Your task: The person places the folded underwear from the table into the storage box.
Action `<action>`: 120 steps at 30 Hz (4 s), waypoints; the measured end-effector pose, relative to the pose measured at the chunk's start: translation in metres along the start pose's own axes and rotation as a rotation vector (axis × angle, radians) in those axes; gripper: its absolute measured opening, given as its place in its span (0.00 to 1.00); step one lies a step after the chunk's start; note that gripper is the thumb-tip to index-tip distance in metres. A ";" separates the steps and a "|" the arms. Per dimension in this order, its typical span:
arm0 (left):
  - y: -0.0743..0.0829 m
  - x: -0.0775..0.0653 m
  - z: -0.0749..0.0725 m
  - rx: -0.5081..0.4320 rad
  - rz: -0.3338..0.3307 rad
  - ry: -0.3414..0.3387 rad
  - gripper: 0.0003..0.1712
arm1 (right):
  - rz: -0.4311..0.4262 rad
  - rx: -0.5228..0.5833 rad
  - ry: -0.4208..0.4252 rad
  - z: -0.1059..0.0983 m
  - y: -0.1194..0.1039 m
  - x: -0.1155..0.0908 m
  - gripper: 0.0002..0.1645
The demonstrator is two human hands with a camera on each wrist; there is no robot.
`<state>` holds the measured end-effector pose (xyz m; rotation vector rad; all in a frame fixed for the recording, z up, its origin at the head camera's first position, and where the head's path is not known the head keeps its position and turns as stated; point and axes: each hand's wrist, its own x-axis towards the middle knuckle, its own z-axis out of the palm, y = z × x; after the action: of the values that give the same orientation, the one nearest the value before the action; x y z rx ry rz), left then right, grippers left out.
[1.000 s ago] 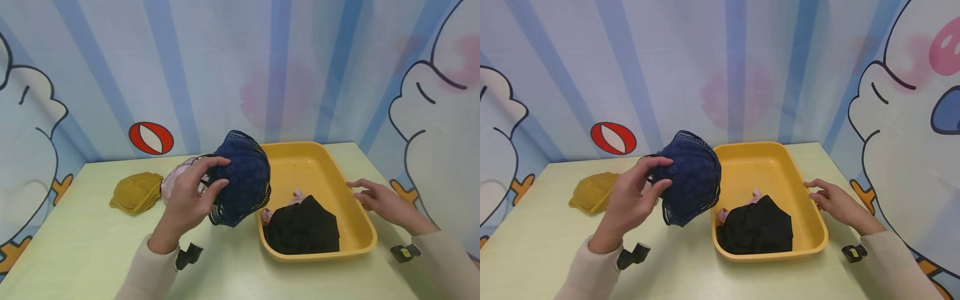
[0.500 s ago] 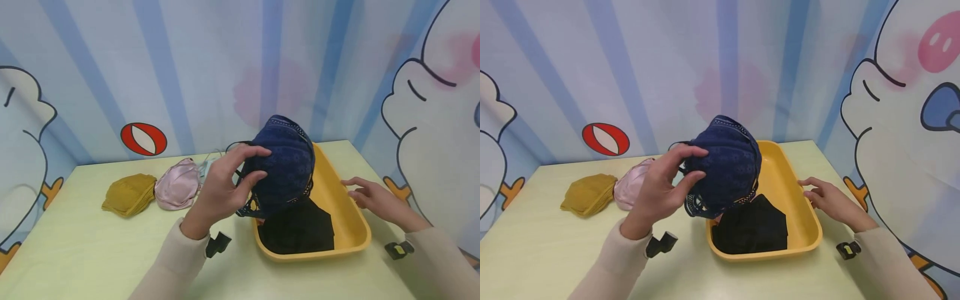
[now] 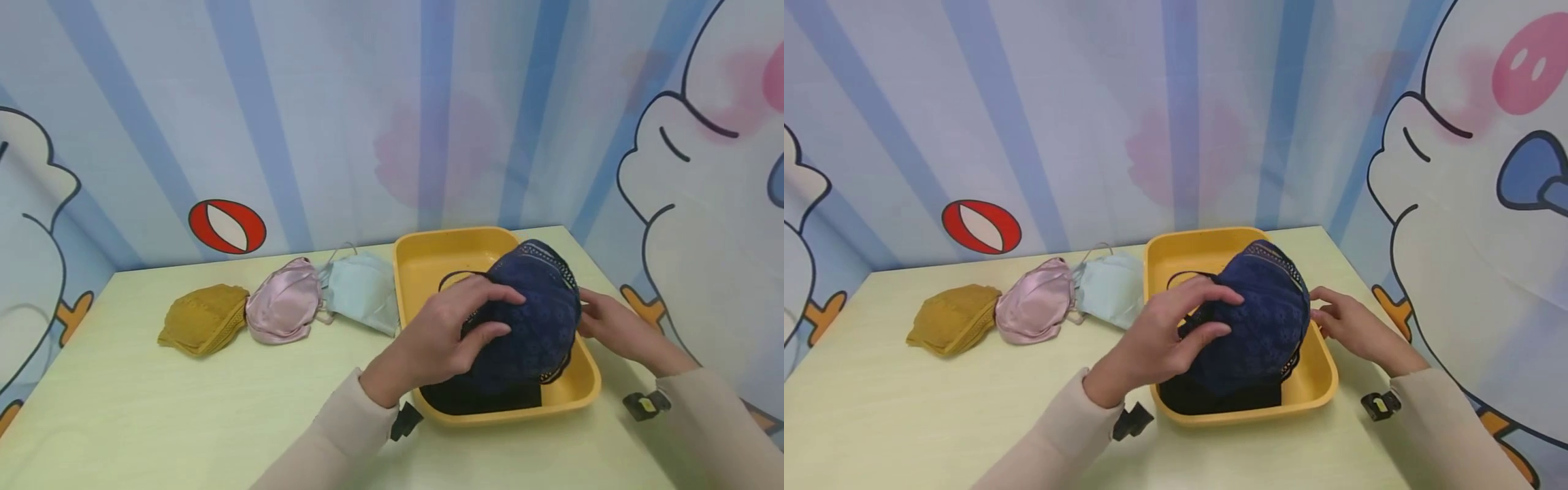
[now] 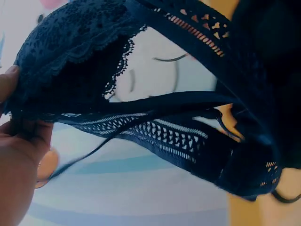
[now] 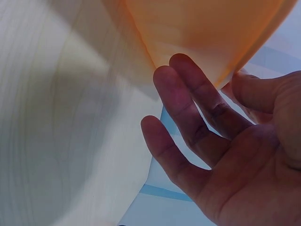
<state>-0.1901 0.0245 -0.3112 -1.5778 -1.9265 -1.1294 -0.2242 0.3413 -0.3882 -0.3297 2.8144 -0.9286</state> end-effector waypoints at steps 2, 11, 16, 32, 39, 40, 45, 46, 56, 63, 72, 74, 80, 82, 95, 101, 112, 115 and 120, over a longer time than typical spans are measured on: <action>-0.003 -0.006 0.007 0.000 -0.042 -0.029 0.16 | -0.030 0.014 0.003 0.000 0.000 -0.001 0.24; -0.014 -0.030 0.026 0.028 -0.372 -0.189 0.16 | -0.037 0.017 0.023 0.002 0.000 -0.004 0.25; -0.014 -0.037 0.026 0.122 -0.618 -0.223 0.17 | -0.057 0.032 0.024 0.002 0.001 -0.006 0.26; -0.019 -0.050 0.035 0.395 -0.752 -0.424 0.18 | -0.080 0.055 0.021 0.003 -0.001 -0.006 0.27; -0.014 -0.051 0.023 0.388 -0.724 -0.347 0.21 | -0.078 0.053 0.022 0.003 0.000 -0.006 0.26; -0.014 -0.053 0.021 0.382 -0.712 -0.329 0.21 | -0.077 0.054 0.021 0.003 0.000 -0.006 0.26; -0.015 -0.059 0.005 0.339 -0.672 -0.232 0.19 | -0.074 0.058 0.015 0.004 0.000 -0.006 0.26; -0.016 -0.060 0.001 0.334 -0.671 -0.214 0.18 | -0.072 0.058 0.015 0.004 0.000 -0.006 0.27; -0.024 -0.078 -0.038 0.360 -0.724 -0.096 0.18 | -0.076 0.058 0.017 0.004 0.003 -0.007 0.28; -0.031 -0.103 -0.068 0.376 -0.810 -0.054 0.16 | -0.089 0.070 0.019 0.004 0.004 -0.007 0.28; -0.039 -0.139 -0.104 0.361 -0.904 -0.045 0.17 | -0.086 0.080 0.009 0.004 0.004 -0.007 0.27; -0.041 -0.146 -0.111 0.379 -0.922 -0.044 0.17 | -0.082 0.083 0.005 0.003 0.004 -0.007 0.27; -0.044 -0.164 -0.131 0.429 -0.990 -0.040 0.19 | -0.087 0.092 0.001 0.003 0.003 -0.007 0.28; -0.045 -0.170 -0.140 0.430 -1.012 -0.036 0.19 | -0.085 0.093 0.003 0.004 0.003 -0.007 0.27; -0.052 -0.215 -0.192 0.507 -1.132 -0.054 0.22 | -0.063 0.116 -0.007 0.004 0.003 -0.007 0.29; -0.058 -0.234 -0.209 0.543 -1.135 -0.011 0.23 | -0.072 0.106 -0.004 0.004 0.004 -0.007 0.29; -0.074 -0.254 -0.234 0.495 -1.289 -0.024 0.37 | -0.071 0.100 -0.001 0.004 0.002 -0.007 0.29; -0.077 -0.258 -0.240 0.465 -1.313 -0.034 0.40 | -0.070 0.090 0.005 0.004 0.002 -0.007 0.29; -0.083 -0.267 -0.248 0.412 -1.399 -0.061 0.46 | -0.074 0.080 0.019 0.005 0.002 -0.007 0.28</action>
<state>-0.2375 -0.3377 -0.3885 0.1476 -3.0470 -0.9080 -0.2165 0.3419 -0.3923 -0.4185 2.7902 -1.0619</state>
